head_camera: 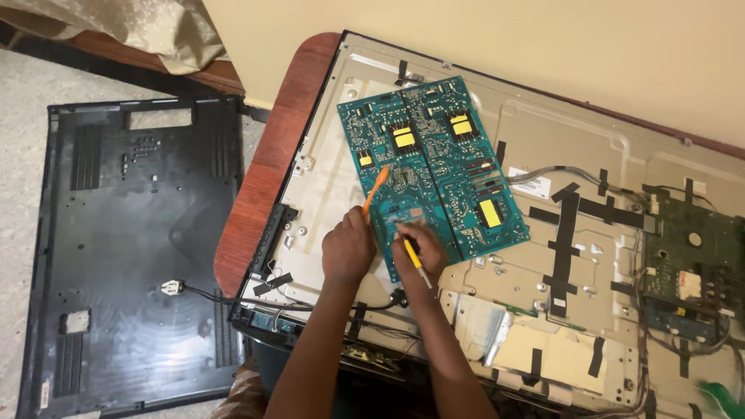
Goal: The person scrubs a green circuit board with an orange toothbrush and a yellow tool, focusing on a central area. The board rests on a disassembled TV chassis. The person repeatedly scrubs the same region without visible accumulation of removed debris.
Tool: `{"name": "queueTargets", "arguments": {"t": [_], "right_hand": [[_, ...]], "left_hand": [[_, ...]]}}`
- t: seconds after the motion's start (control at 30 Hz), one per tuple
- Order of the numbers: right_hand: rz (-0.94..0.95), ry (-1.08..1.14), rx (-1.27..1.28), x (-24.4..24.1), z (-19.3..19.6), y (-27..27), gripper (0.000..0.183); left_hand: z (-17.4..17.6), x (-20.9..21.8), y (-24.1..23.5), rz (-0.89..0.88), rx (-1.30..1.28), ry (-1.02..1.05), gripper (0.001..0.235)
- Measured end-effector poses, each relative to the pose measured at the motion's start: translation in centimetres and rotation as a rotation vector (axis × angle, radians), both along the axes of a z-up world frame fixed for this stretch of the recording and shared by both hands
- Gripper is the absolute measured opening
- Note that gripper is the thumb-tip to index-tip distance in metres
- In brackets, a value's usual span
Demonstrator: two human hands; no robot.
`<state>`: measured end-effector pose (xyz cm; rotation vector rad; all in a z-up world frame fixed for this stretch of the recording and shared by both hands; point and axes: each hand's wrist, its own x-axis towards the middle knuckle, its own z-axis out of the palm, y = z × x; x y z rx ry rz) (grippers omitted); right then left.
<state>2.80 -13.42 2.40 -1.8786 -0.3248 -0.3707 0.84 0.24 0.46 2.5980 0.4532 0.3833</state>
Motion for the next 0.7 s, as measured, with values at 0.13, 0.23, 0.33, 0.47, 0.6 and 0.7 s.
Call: {"name": "queueTargets", "arguments": {"t": [0.13, 0.23, 0.33, 0.47, 0.6, 0.7], "right_hand": [[0.035, -0.113, -0.085, -0.5, -0.9, 0.7, 0.019], [0.04, -0.095, -0.06, -0.2, -1.2, 0.4, 0.018], [0.019, -0.093, -0.079, 0.4, -1.0, 0.8, 0.017], [0.025, -0.073, -0.068, 0.1, -1.4, 0.5, 0.016], [0.046, -0.066, -0.043, 0.1, -0.9, 0.8, 0.016], [0.042, -0.113, -0.1, 0.4, -0.4, 1.1, 0.019]], "left_hand": [[-0.5, -0.2, 0.3, 0.004, 0.046, -0.001, 0.02], [-0.6, -0.1, 0.1, 0.003, 0.031, -0.007, 0.022], [-0.2, 0.1, 0.4, -0.002, 0.033, -0.057, 0.021], [-0.5, -0.3, -0.1, -0.002, 0.035, 0.019, 0.02], [-0.4, -0.3, 0.1, -0.006, 0.06, -0.037, 0.023], [-0.1, 0.2, 0.4, -0.004, 0.059, -0.051, 0.024]]}}
